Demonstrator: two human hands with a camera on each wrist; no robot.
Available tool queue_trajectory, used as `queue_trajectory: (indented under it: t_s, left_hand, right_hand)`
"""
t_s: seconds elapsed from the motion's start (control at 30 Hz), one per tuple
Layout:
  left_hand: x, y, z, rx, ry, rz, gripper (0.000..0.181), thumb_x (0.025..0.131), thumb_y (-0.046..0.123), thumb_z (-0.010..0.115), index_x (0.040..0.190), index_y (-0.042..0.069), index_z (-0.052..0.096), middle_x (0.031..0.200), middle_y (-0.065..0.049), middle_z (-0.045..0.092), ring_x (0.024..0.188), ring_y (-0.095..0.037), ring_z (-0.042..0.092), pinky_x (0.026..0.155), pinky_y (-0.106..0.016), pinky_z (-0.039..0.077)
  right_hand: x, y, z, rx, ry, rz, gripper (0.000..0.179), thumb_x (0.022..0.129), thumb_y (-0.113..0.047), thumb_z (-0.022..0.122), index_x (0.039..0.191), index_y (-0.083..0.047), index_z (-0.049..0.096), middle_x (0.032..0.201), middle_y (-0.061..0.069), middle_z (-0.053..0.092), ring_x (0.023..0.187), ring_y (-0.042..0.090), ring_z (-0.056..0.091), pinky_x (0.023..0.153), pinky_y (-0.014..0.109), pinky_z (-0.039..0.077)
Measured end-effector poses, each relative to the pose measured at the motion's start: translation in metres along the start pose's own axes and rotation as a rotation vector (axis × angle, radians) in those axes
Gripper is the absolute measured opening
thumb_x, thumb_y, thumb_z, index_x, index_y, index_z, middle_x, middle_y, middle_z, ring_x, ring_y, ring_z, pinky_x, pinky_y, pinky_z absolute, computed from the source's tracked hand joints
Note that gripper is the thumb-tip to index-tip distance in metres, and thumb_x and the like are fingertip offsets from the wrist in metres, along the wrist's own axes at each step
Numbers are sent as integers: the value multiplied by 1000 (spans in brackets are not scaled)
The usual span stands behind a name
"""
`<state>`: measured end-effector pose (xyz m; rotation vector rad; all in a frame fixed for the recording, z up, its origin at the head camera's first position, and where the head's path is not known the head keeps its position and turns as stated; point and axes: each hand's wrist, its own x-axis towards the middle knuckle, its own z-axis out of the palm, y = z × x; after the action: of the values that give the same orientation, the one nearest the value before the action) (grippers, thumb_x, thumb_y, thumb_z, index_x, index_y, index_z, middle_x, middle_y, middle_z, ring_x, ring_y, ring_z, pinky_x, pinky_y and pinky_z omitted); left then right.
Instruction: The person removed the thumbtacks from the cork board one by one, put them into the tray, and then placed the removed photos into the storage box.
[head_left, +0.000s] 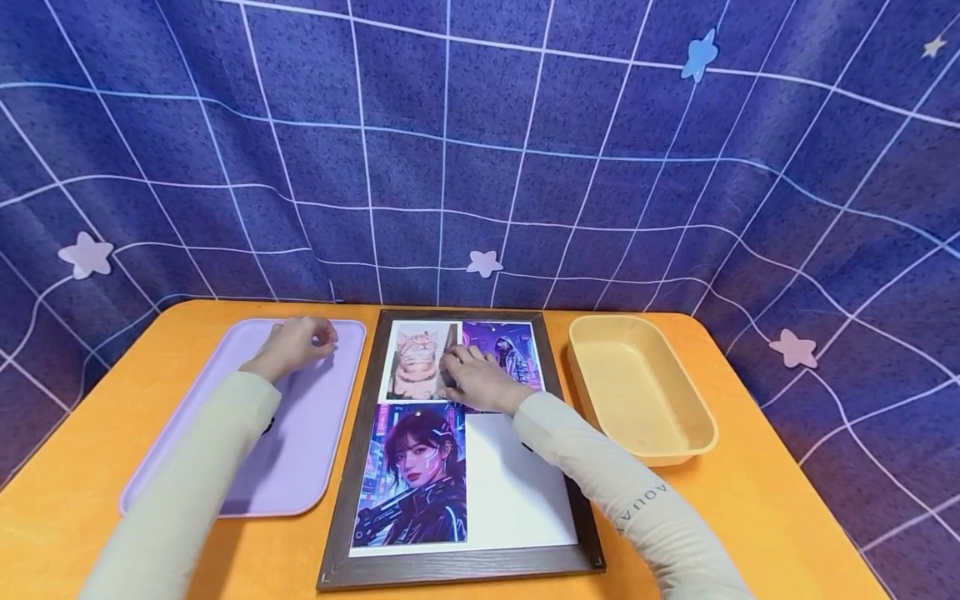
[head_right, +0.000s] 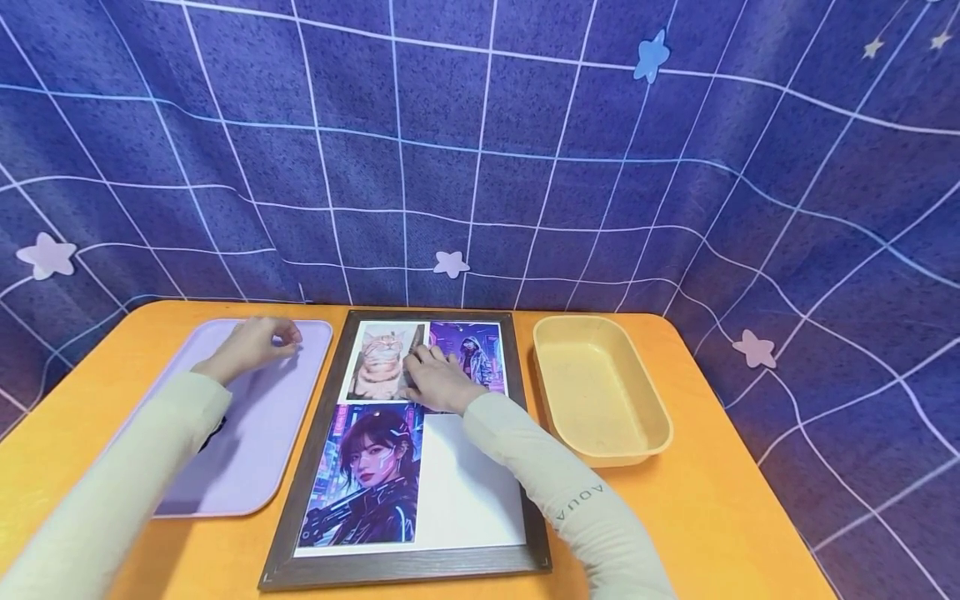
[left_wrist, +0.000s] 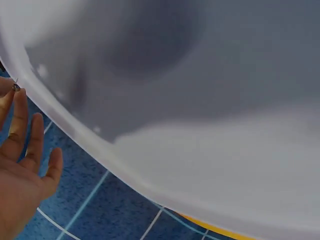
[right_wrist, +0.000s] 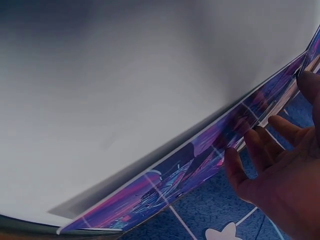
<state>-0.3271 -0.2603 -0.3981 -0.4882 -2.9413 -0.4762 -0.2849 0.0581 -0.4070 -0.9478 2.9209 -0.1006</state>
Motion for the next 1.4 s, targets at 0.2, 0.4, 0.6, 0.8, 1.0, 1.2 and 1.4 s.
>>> queue_trajectory:
  t_s: [0.2,0.4,0.6,0.8,1.0,1.2,1.4]
  left_hand:
    - [-6,-5,3,-10,-27,-15,7,76,15,64,81,12,63,79,-2,67,82,-24,59,75,-56,37]
    - [-8,-11,9,-14,-36,-20,7,76,15,63,82,13,64,76,0,65,80,-24,59,73,-55,37]
    - [-11,-14,10,-16,-30,-22,6,75,13,61,81,13,63,75,0,65,80,-25,59,72,-55,36]
    - [-12,-13,9,-15,-26,-20,6,75,14,61,81,14,63,75,1,66,80,-24,59,73,-56,36]
    - [-10,-12,7,1,-11,-15,4,75,17,63,79,16,63,73,2,63,77,-23,58,71,-54,36]
    - [-8,-8,5,9,22,-18,4,78,19,63,79,15,64,83,-4,67,83,-28,60,73,-54,37]
    - [-3,0,2,5,52,5,10,81,19,62,86,10,64,94,-11,69,92,-34,61,77,-55,37]
  right_hand:
    - [0,0,-2,-3,-16,-4,47,90,-41,51,130,-15,45,139,5,37,124,22,35,100,45,33]
    - [-1,-1,-4,5,-37,1,48,91,-40,51,132,-15,44,140,5,36,124,23,35,101,46,32]
    - [-1,-2,-4,10,-38,-4,46,91,-40,51,130,-16,45,140,4,36,125,23,34,101,46,32]
    - [-1,-2,-4,11,-37,-1,46,91,-40,51,130,-16,45,140,4,36,125,22,34,100,45,32]
    - [-1,-1,-4,2,-41,3,47,91,-40,51,131,-17,45,140,4,35,125,22,34,101,46,32]
    - [-2,-2,-6,7,-50,4,46,91,-40,51,130,-17,45,140,4,36,125,22,34,101,45,32]
    - [-1,-2,-5,4,-51,7,46,91,-40,50,130,-17,45,141,4,35,127,22,33,103,46,31]
